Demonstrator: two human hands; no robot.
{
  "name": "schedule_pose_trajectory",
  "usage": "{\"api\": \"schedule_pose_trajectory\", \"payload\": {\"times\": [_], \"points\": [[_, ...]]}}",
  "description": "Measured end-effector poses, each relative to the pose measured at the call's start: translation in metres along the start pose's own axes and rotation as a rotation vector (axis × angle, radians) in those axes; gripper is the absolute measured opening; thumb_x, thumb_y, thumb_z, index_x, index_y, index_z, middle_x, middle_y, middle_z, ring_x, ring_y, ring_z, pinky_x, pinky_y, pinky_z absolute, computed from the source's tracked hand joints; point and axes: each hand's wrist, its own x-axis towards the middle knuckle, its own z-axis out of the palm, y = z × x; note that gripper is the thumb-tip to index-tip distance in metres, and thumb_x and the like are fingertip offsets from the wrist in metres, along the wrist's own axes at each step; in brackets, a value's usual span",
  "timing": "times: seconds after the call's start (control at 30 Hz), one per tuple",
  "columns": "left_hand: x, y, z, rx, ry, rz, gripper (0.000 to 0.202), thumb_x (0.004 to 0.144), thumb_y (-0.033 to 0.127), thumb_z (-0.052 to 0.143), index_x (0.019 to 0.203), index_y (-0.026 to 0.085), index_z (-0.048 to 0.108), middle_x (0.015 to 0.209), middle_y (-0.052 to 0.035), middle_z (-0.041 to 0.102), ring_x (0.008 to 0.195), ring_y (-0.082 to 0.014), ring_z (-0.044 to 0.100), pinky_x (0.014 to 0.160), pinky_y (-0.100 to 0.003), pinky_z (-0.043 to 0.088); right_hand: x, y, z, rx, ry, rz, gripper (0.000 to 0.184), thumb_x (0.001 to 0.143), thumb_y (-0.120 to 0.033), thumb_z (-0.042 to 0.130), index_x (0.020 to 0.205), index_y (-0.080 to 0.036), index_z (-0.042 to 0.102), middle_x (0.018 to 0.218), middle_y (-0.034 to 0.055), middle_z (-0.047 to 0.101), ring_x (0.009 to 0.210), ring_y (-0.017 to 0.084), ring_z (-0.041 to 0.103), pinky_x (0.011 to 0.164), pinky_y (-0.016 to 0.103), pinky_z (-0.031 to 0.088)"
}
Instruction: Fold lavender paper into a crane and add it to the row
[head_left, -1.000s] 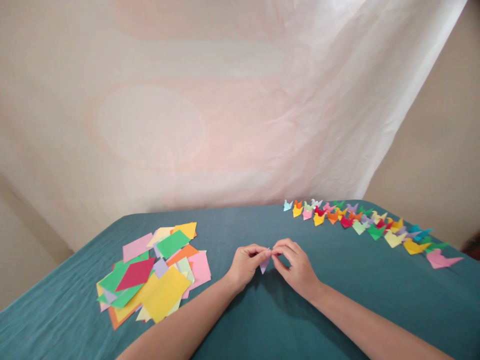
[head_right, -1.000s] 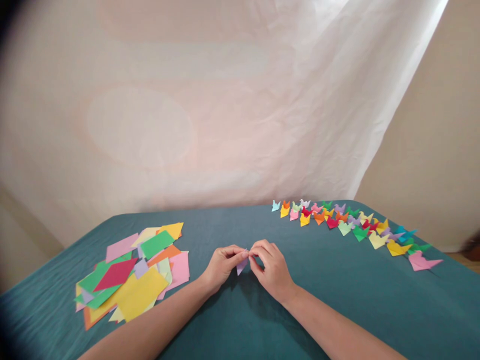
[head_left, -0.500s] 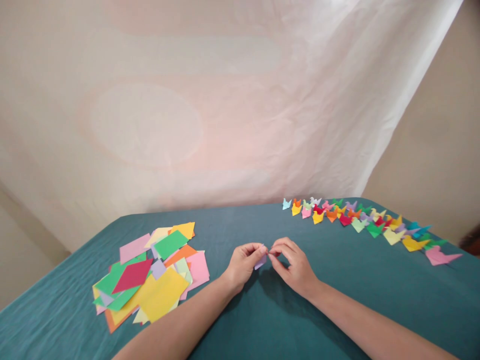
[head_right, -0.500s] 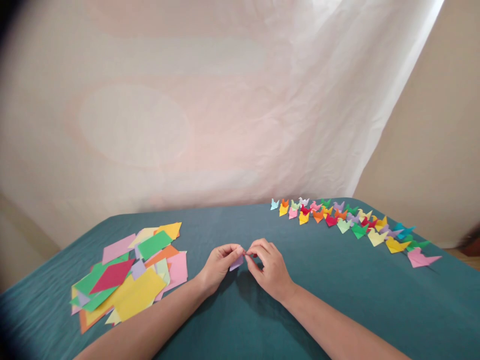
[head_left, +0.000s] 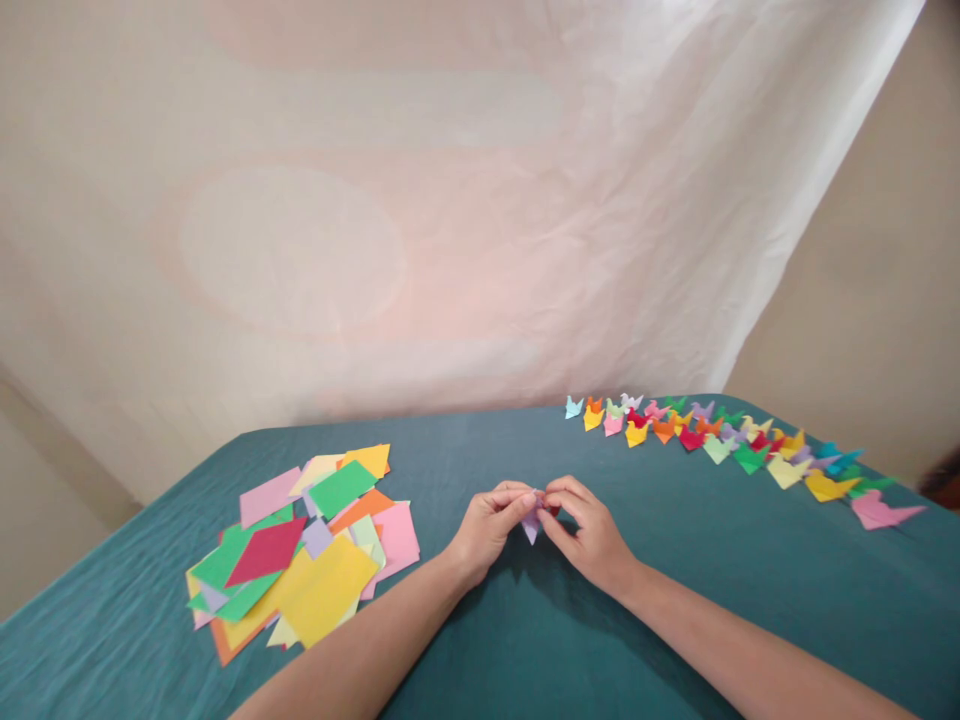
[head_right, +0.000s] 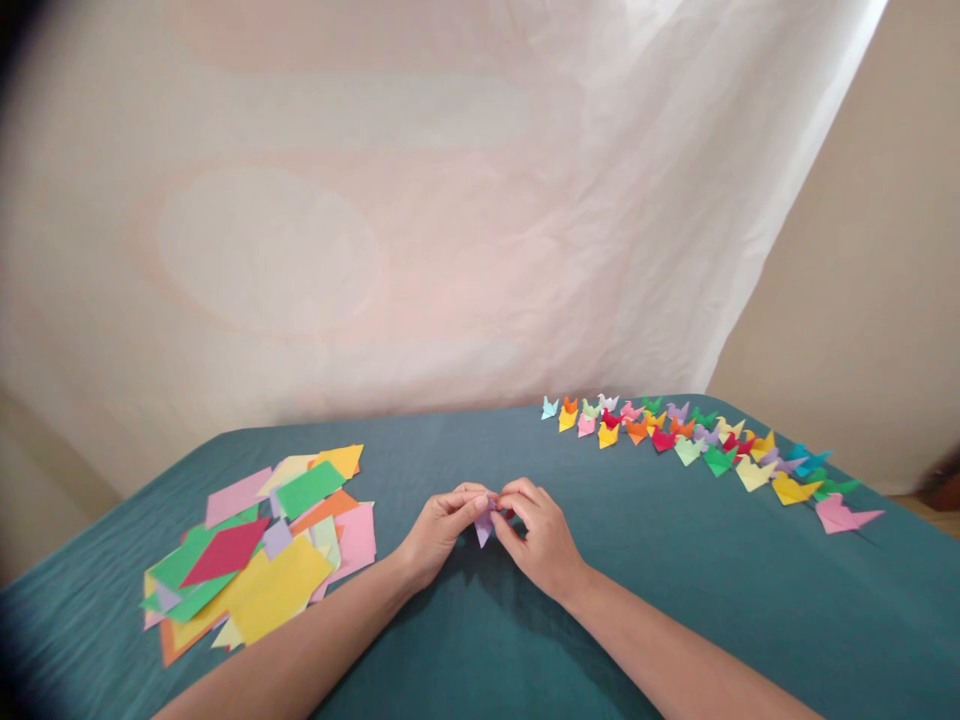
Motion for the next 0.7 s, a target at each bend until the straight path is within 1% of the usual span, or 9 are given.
{"api": "schedule_pose_trajectory", "payload": {"times": [0.1,0.17,0.33,0.4,0.5,0.57,0.7], "points": [[0.000,-0.005,-0.001,0.023,0.011,0.013,0.027,0.082,0.039,0.058,0.090,0.016,0.071,0.094,-0.0068,0.061,0.092,-0.0179,0.054,0.085,-0.028,0.041,0.000,0.001,0.000,0.036,-0.004,0.033,0.008,0.085,-0.017,0.050,0.084,-0.021,0.057,0.085,0.0044,0.058,0.079,0.017,0.056,0.072,0.032,0.048],[0.000,-0.008,-0.002,0.078,0.016,0.039,0.025,0.081,0.037,0.060,0.093,0.018,0.070,0.095,-0.0066,0.061,0.092,-0.0179,0.054,0.085,-0.029,0.041,0.000,0.002,-0.001,0.047,-0.008,0.045,0.008,0.085,-0.017,0.050,0.082,-0.020,0.057,0.084,0.0044,0.057,0.078,0.017,0.056,0.071,0.032,0.048],[0.001,-0.012,-0.007,0.329,0.006,0.143,0.020,0.079,0.033,0.063,0.093,0.020,0.069,0.092,-0.0049,0.061,0.091,-0.0177,0.055,0.086,-0.029,0.040,0.000,0.004,-0.002,0.050,-0.003,0.051,0.008,0.086,-0.019,0.050,0.081,-0.020,0.056,0.084,0.0046,0.056,0.078,0.017,0.056,0.071,0.031,0.048],[0.002,-0.013,-0.010,0.387,0.036,0.163,0.017,0.079,0.030,0.063,0.091,0.020,0.069,0.091,-0.0048,0.061,0.091,-0.0176,0.055,0.086,-0.030,0.039,0.000,0.004,-0.001,0.059,-0.008,0.057,0.009,0.086,-0.019,0.050,0.081,-0.020,0.056,0.084,0.0046,0.056,0.078,0.017,0.055,0.071,0.031,0.048],[0.003,-0.015,-0.012,0.442,0.075,0.165,0.012,0.079,0.028,0.062,0.083,0.019,0.069,0.091,-0.0048,0.062,0.091,-0.0178,0.055,0.086,-0.030,0.039,0.000,0.005,-0.001,0.073,-0.028,0.069,0.009,0.087,-0.020,0.049,0.081,-0.020,0.056,0.084,0.0048,0.056,0.078,0.017,0.055,0.071,0.031,0.048],[0.004,-0.016,-0.013,0.482,0.083,0.155,0.010,0.079,0.027,0.062,0.079,0.019,0.069,0.090,-0.0045,0.062,0.091,-0.0179,0.055,0.086,-0.031,0.039,0.000,0.007,0.000,0.077,-0.052,0.076,0.009,0.087,-0.020,0.049,0.082,-0.019,0.056,0.085,0.0048,0.056,0.078,0.016,0.055,0.071,0.030,0.047],[0.004,-0.015,-0.014,0.555,0.083,0.145,0.010,0.080,0.025,0.061,0.079,0.020,0.069,0.089,-0.0029,0.062,0.090,-0.0176,0.054,0.086,-0.031,0.038,-0.001,0.011,0.002,0.048,-0.115,0.097,0.003,0.084,-0.021,0.053,0.082,-0.019,0.054,0.086,0.0043,0.056,0.079,0.017,0.055,0.072,0.030,0.046]]}}
